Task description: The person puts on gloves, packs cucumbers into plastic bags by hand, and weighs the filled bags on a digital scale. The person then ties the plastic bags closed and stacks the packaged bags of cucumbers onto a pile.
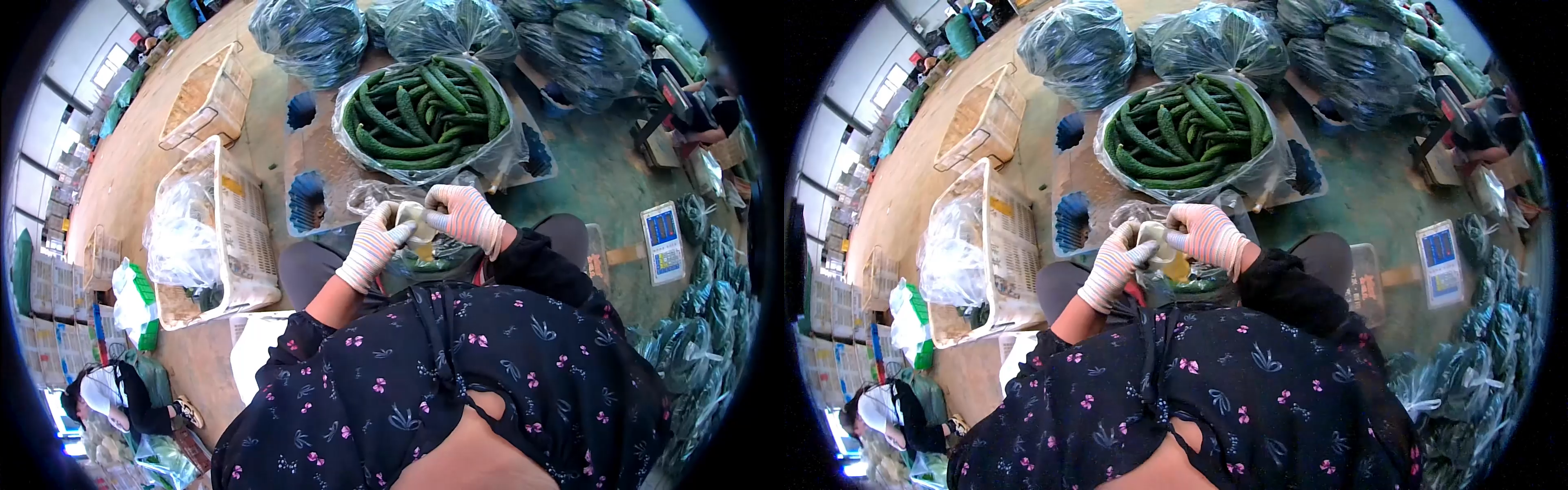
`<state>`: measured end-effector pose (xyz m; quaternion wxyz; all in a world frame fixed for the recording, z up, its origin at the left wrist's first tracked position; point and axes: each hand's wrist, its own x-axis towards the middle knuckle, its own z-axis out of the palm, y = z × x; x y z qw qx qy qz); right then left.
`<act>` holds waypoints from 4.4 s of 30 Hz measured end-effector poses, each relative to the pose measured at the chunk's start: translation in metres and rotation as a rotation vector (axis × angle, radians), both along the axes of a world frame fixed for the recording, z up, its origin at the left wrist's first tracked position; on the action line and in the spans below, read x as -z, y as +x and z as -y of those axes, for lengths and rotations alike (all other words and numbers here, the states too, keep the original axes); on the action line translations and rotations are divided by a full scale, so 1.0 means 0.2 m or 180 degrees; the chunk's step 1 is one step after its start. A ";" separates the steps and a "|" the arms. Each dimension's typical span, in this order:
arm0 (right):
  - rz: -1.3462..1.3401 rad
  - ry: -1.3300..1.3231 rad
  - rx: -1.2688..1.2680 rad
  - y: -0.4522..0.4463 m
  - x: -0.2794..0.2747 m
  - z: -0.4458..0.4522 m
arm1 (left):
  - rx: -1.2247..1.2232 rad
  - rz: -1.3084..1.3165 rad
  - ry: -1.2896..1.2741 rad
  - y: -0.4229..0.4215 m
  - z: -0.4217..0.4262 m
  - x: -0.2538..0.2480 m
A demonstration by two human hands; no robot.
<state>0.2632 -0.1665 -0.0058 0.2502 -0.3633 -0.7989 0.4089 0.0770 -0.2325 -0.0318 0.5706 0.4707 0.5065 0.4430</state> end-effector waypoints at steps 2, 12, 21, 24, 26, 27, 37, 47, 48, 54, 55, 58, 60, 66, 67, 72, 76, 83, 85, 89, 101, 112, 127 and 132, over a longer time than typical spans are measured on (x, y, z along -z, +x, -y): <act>0.0431 -0.0136 0.0004 0.00 -0.04 0.00 | -0.0029 -0.0055 -0.0093 0.03 0.01 -0.05; -0.1540 0.0445 -0.0022 -0.05 -0.17 0.17 | -0.0209 0.0698 -0.0567 0.13 0.05 -0.03; -0.0511 0.1090 -0.0367 -0.10 0.03 0.22 | -0.0333 0.1879 -0.0795 0.11 0.00 0.19; -0.0647 0.0915 -0.0284 -0.09 0.06 0.22 | -0.0839 0.2563 -0.1472 0.11 -0.02 0.08; -0.0242 0.0538 -0.0489 -0.09 0.09 0.23 | -0.1323 0.2279 -0.1501 0.06 -0.06 0.06; -0.0520 0.0100 -0.0459 -0.08 0.09 0.24 | -0.1464 0.2090 -0.1493 0.02 -0.08 0.06; 0.1256 0.0554 -0.1030 -0.05 0.09 0.17 | 0.0209 -0.0585 0.0085 0.06 0.01 -0.05; -0.2667 -0.3401 -0.0011 0.00 0.14 -0.01 | 0.0649 -0.2378 0.1963 0.11 -0.03 -0.05; -0.2888 -0.3464 -0.0155 0.01 0.24 -0.05 | 0.0782 -0.2575 0.1954 0.12 -0.04 -0.05; -0.3499 -0.3353 -0.0233 0.02 0.13 0.02 | 0.0723 -0.1818 0.2081 0.21 -0.07 -0.01; -0.3344 -0.3022 -0.0020 0.00 0.19 0.02 | 0.0684 -0.1152 0.1554 0.20 -0.09 0.00; -0.1931 -0.0741 0.0072 -0.05 0.23 0.03 | 0.0486 -0.1454 0.2263 0.18 -0.16 0.02; -0.1872 -0.0400 0.0180 -0.09 0.27 -0.03 | 0.0493 -0.1472 0.2137 0.19 -0.16 -0.09; -0.2111 -0.2004 -0.1071 -0.14 0.23 -0.22 | 0.0406 -0.2362 0.2447 0.19 -0.19 -0.17; -0.2073 -0.1928 -0.1292 -0.15 0.18 -0.24 | 0.0369 -0.2487 0.2548 0.20 -0.19 -0.19; -0.3001 -0.2953 -0.0867 -0.15 -0.07 -0.21 | 0.0264 -0.2365 0.2595 0.22 -0.20 -0.24; -0.3200 -0.2497 -0.0270 -0.23 -0.09 -0.18 | 0.0203 -0.2150 0.2988 0.17 -0.23 -0.25; -0.0819 -0.0088 -0.1402 -0.36 0.23 -0.44 | 0.0186 -0.2656 0.2933 0.19 -0.19 -0.27; -0.0213 0.0589 -0.1876 -0.31 0.15 -0.47 | 0.0198 -0.2764 0.2947 0.22 -0.20 -0.29; -0.0364 0.0528 -0.1686 -0.27 0.00 -0.46 | 0.0285 -0.2780 0.2788 0.25 -0.24 -0.32; -0.2580 -0.3202 -0.0038 -0.24 -0.02 -0.40 | -0.0624 -0.1906 0.2167 0.23 -0.36 -0.13; -0.3441 -0.4054 -0.0867 -0.27 0.59 -0.35 | -0.0737 -0.1214 0.0967 0.27 -0.26 0.09; -0.1956 -0.1157 -0.0928 -0.37 0.08 -0.53 | -0.0669 -0.2224 0.1796 0.31 -0.27 -0.29; 0.0111 0.0419 -0.1434 -0.40 -0.01 -0.59 | -0.0560 -0.2042 0.2028 0.35 -0.21 -0.38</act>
